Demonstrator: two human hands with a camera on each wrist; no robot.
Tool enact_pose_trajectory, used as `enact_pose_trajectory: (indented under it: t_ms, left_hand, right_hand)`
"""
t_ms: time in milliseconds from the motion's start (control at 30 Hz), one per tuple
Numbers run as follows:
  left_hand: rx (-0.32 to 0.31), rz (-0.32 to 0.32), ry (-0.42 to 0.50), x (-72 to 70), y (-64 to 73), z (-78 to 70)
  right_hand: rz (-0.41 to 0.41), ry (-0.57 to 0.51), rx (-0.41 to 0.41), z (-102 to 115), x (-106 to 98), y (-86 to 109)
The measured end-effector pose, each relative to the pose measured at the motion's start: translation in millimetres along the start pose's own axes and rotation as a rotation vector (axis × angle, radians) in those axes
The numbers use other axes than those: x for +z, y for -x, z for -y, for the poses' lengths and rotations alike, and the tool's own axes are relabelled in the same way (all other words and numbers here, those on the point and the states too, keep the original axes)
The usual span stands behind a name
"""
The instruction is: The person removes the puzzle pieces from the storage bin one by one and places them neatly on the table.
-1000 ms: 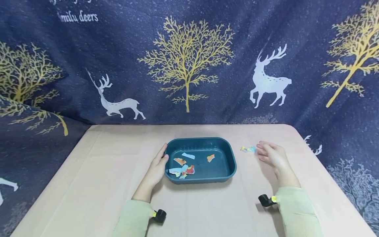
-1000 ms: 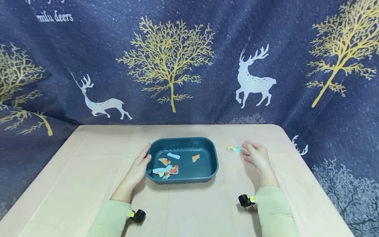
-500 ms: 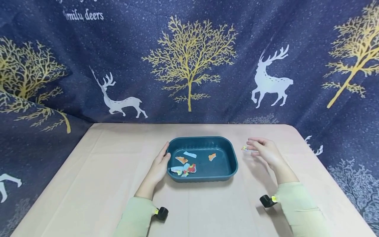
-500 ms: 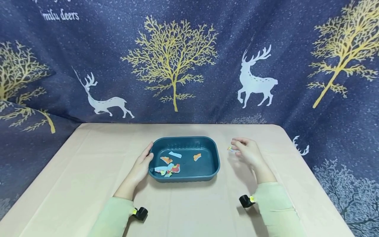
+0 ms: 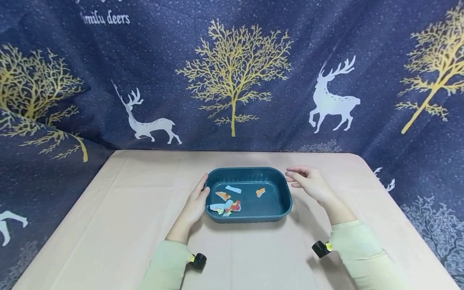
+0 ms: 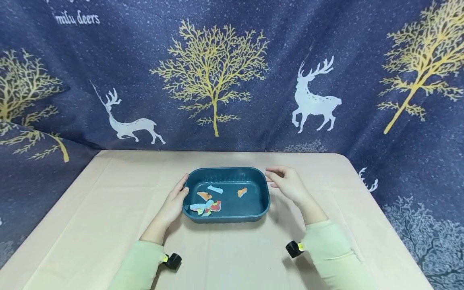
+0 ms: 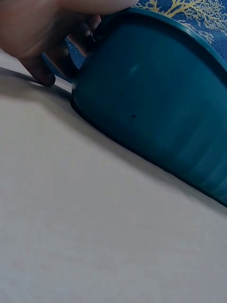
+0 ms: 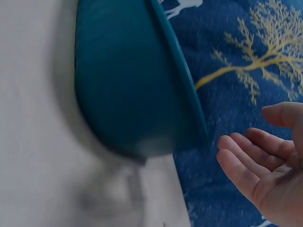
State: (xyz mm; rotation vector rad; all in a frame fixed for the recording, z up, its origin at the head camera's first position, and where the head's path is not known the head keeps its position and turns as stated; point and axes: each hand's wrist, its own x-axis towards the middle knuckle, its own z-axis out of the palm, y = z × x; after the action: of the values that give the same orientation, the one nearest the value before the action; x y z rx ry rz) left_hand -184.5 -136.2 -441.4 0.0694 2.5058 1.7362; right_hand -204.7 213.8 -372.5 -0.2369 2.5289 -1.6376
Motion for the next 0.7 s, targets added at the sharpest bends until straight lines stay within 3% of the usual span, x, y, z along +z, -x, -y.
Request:
enact_pose_trajectory:
  t_ms: [333, 533, 700]
  left_hand:
    - [0.007, -0.002, -0.008, -0.5, 0.1, 1.0]
    - [0.007, -0.006, -0.009, 0.0, 0.2, 0.9]
    - [0.017, -0.01, -0.01, -0.3, 0.2, 1.3]
  right_hand:
    - [0.048, 0.063, -0.057, 14.3, 29.8, -8.6]
    - [0.053, 0.213, -0.146, 12.9, 48.3, -16.1]
    - [0.08, 0.313, -0.168, 12.0, 60.9, -20.9]
